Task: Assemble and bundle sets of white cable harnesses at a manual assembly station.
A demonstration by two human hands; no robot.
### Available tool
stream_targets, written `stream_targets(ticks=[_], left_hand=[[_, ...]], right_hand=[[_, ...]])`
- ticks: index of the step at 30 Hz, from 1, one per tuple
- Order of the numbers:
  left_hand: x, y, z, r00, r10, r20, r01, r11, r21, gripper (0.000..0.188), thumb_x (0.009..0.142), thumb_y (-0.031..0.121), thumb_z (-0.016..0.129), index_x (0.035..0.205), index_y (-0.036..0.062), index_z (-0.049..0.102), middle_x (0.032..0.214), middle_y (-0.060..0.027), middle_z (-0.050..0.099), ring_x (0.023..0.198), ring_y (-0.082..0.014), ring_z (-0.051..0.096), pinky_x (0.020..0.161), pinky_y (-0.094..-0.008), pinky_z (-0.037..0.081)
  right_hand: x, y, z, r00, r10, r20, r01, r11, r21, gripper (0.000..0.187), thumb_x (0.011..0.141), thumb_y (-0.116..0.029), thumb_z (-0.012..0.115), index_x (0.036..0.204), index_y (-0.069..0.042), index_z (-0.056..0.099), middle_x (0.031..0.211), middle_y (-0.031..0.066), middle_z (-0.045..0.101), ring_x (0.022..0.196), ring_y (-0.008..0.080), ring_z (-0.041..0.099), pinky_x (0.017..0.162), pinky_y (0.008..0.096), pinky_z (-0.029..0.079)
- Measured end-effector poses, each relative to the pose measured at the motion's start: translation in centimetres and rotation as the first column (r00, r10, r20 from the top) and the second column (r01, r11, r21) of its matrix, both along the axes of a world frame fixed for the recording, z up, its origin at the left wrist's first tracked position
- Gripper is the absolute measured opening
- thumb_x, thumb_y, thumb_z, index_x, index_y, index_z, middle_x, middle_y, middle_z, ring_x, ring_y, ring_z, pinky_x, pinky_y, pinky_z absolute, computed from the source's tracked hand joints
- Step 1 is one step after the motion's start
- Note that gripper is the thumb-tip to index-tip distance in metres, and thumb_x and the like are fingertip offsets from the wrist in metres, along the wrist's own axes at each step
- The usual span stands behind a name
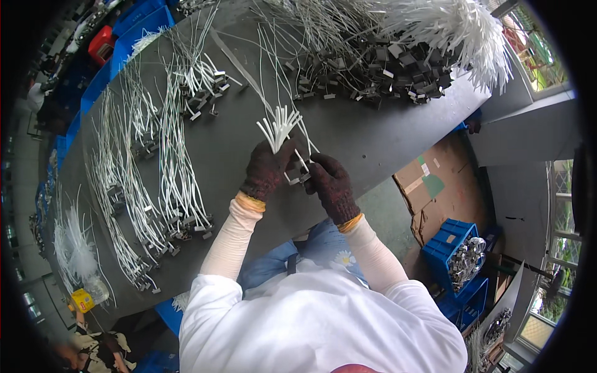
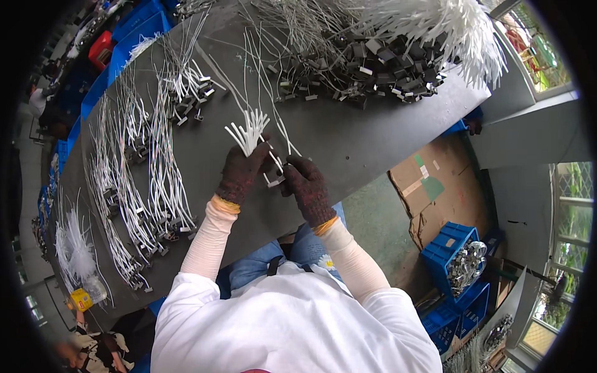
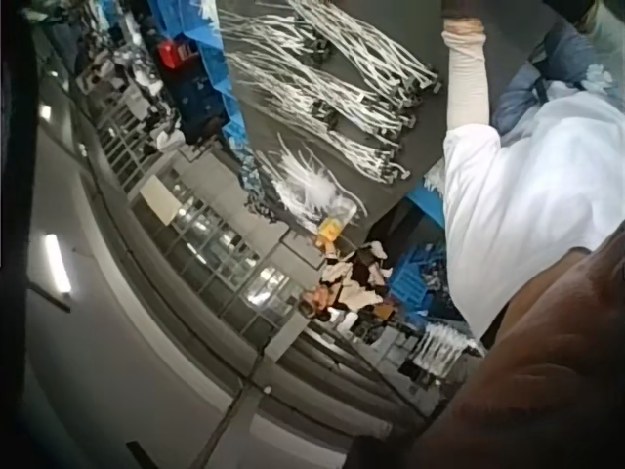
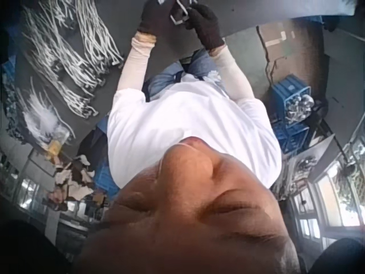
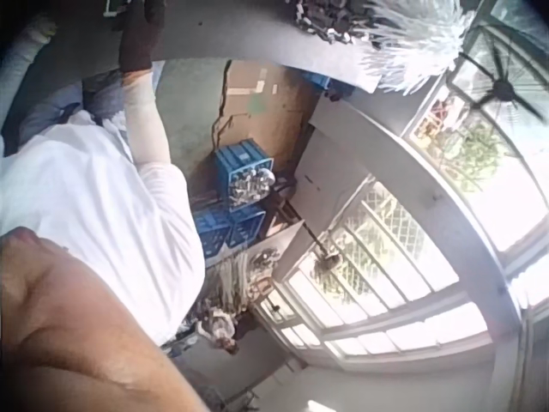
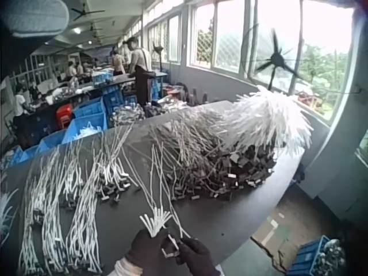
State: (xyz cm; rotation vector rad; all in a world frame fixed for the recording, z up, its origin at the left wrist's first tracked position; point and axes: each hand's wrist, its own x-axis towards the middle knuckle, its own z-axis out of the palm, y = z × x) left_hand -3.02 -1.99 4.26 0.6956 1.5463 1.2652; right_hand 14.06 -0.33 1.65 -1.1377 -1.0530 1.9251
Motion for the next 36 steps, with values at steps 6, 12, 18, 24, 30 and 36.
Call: stream_targets(ticks=[6, 12, 18, 24, 30, 36], left_hand=[[-4.8, -1.5, -1.7, 0.997, 0.020, -0.075, -0.036, 0.977, -0.211, 0.034, 0.092, 0.036, 0.063, 0.102, 0.0037, 0.068, 0.074, -0.0049, 0.067, 0.057, -0.0112, 0.061, 0.052, -0.0255, 0.047], [-2.1, -3.1, -1.7, 0.998, -0.032, 0.047, 0.034, 0.999, -0.039, 0.030, 0.096, 0.033, 0.059, 0.104, 0.0062, 0.067, 0.078, -0.0055, 0.068, 0.065, -0.0108, 0.063, 0.058, -0.0252, 0.050], [0.7, -1.8, -1.8, 0.946, -0.056, 0.319, 0.100, 0.987, -0.123, 0.031, 0.091, 0.035, 0.068, 0.098, 0.0046, 0.067, 0.074, -0.0032, 0.066, 0.062, -0.0109, 0.063, 0.056, -0.0253, 0.049], [5.9, -0.9, -1.0, 0.907, -0.108, 0.406, 0.194, 0.965, -0.178, 0.024, 0.093, 0.031, 0.065, 0.098, 0.0074, 0.062, 0.070, -0.0043, 0.064, 0.056, -0.0118, 0.061, 0.049, -0.0255, 0.047], [10.8, -3.9, -5.7, 0.686, -0.004, 0.728, 0.022, 1.000, -0.016, 0.020, 0.095, 0.019, 0.062, 0.111, 0.0069, 0.060, 0.094, -0.0051, 0.062, 0.081, -0.0135, 0.062, 0.068, -0.0286, 0.052], [14.0, 0.4, -10.6, 0.430, -0.085, 0.899, -0.046, 0.992, 0.116, 0.036, 0.099, 0.011, 0.050, 0.133, 0.0003, 0.047, 0.129, -0.0127, 0.054, 0.118, -0.0278, 0.057, 0.098, -0.0432, 0.054]], right_hand=[[-0.8, 7.3, -1.0, 0.726, -0.309, 0.615, -0.344, 0.610, 0.713, 0.032, 0.091, -0.021, 0.062, 0.119, -0.007, 0.061, 0.105, 0.0163, 0.065, 0.080, 0.0261, 0.066, 0.070, 0.0368, 0.054], [-4.7, 18.1, -4.7, 0.401, -0.539, 0.741, -0.685, 0.361, 0.633, 0.032, 0.090, -0.016, 0.053, 0.123, -0.015, 0.055, 0.111, 0.0172, 0.064, 0.094, 0.0369, 0.065, 0.073, 0.0477, 0.053], [-0.6, 14.7, -5.3, 0.561, -0.378, 0.737, -0.642, 0.364, 0.675, 0.024, 0.084, -0.015, 0.062, 0.106, -0.007, 0.061, 0.093, 0.0170, 0.066, 0.075, 0.0386, 0.064, 0.070, 0.0469, 0.051], [8.5, 5.1, -1.0, 0.983, -0.001, 0.186, -0.002, 1.000, 0.020, 0.028, 0.087, -0.011, 0.060, 0.112, 0.001, 0.060, 0.082, 0.0048, 0.059, 0.064, 0.0119, 0.055, 0.060, 0.0261, 0.048], [18.6, -6.3, 5.3, 0.920, 0.307, 0.244, -0.206, 0.908, -0.365, 0.027, 0.083, -0.019, 0.067, 0.108, -0.009, 0.067, 0.074, -0.0018, 0.065, 0.051, 0.0042, 0.049, 0.044, 0.0194, 0.034], [29.6, -14.7, 3.0, 0.847, 0.382, 0.368, -0.263, 0.905, -0.333, 0.035, 0.082, -0.006, 0.069, 0.115, 0.002, 0.066, 0.099, 0.0091, 0.070, 0.087, 0.0140, 0.064, 0.078, 0.0274, 0.051]])
